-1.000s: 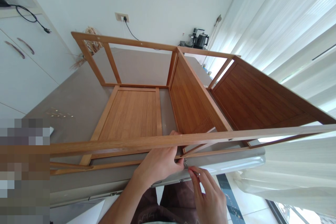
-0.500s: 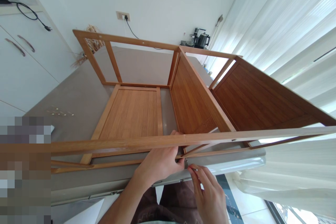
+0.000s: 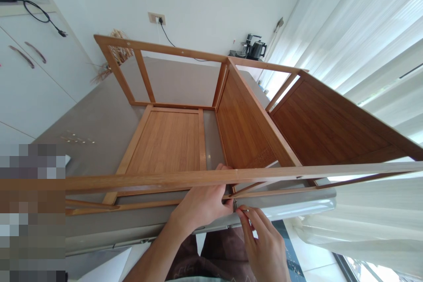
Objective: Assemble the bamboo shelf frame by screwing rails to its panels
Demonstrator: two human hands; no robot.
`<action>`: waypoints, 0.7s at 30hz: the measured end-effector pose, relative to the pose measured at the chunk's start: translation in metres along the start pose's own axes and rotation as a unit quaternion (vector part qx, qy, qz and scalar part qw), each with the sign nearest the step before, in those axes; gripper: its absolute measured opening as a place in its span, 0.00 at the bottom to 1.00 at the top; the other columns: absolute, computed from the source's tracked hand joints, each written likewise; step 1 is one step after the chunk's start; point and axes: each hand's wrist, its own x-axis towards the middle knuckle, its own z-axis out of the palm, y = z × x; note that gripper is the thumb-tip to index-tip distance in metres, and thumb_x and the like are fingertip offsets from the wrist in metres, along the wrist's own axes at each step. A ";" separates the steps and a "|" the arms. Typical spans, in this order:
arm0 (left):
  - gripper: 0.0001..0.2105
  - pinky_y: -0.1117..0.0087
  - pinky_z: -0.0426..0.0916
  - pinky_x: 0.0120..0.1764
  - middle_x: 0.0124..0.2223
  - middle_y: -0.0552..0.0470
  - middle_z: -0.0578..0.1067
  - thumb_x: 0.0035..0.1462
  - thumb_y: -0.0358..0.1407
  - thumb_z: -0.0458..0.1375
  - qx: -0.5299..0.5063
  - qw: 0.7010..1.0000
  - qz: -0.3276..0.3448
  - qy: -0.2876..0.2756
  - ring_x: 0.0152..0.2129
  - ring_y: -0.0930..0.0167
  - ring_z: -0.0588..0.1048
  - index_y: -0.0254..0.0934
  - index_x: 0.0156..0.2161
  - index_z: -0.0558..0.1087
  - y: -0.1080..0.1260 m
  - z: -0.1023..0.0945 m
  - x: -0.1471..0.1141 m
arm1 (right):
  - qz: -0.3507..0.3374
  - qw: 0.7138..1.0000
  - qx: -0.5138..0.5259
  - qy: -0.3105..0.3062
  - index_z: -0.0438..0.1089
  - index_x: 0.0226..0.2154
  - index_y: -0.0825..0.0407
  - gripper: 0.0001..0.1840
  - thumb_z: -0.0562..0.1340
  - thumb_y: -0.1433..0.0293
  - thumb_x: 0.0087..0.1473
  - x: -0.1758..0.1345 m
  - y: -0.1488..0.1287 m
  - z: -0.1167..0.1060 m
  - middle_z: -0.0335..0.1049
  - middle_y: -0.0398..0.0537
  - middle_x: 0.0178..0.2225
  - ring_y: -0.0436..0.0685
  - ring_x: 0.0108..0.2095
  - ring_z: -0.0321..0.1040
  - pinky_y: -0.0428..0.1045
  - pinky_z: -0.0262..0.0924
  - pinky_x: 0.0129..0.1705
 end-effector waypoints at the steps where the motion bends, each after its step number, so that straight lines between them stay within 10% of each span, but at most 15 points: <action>1: 0.18 0.70 0.67 0.38 0.53 0.48 0.70 0.54 0.32 0.57 0.000 1.000 0.001 -0.001 0.43 0.64 0.74 0.41 0.50 0.64 0.000 0.000 0.000 | 0.004 1.000 0.003 0.001 0.75 0.40 0.48 0.13 0.55 0.64 0.67 0.000 -0.001 0.000 0.75 0.49 0.35 0.52 0.33 0.74 0.44 0.69 0.38; 16: 0.16 0.70 0.67 0.40 0.53 0.48 0.69 0.54 0.32 0.58 -0.001 1.000 -0.009 -0.019 0.44 0.64 0.74 0.42 0.48 0.64 0.001 -0.003 0.001 | -0.066 0.997 -0.022 -0.027 0.73 0.41 0.49 0.11 0.54 0.70 0.67 0.003 0.003 -0.002 0.74 0.48 0.34 0.53 0.35 0.74 0.45 0.68 0.39; 21: 0.16 0.70 0.67 0.38 0.52 0.49 0.70 0.54 0.32 0.58 -0.006 1.000 -0.002 -0.006 0.42 0.65 0.74 0.42 0.49 0.64 0.003 -0.004 0.001 | 0.033 0.999 0.017 -0.021 0.73 0.38 0.48 0.13 0.53 0.65 0.67 0.001 0.000 -0.002 0.74 0.47 0.35 0.52 0.33 0.73 0.43 0.66 0.34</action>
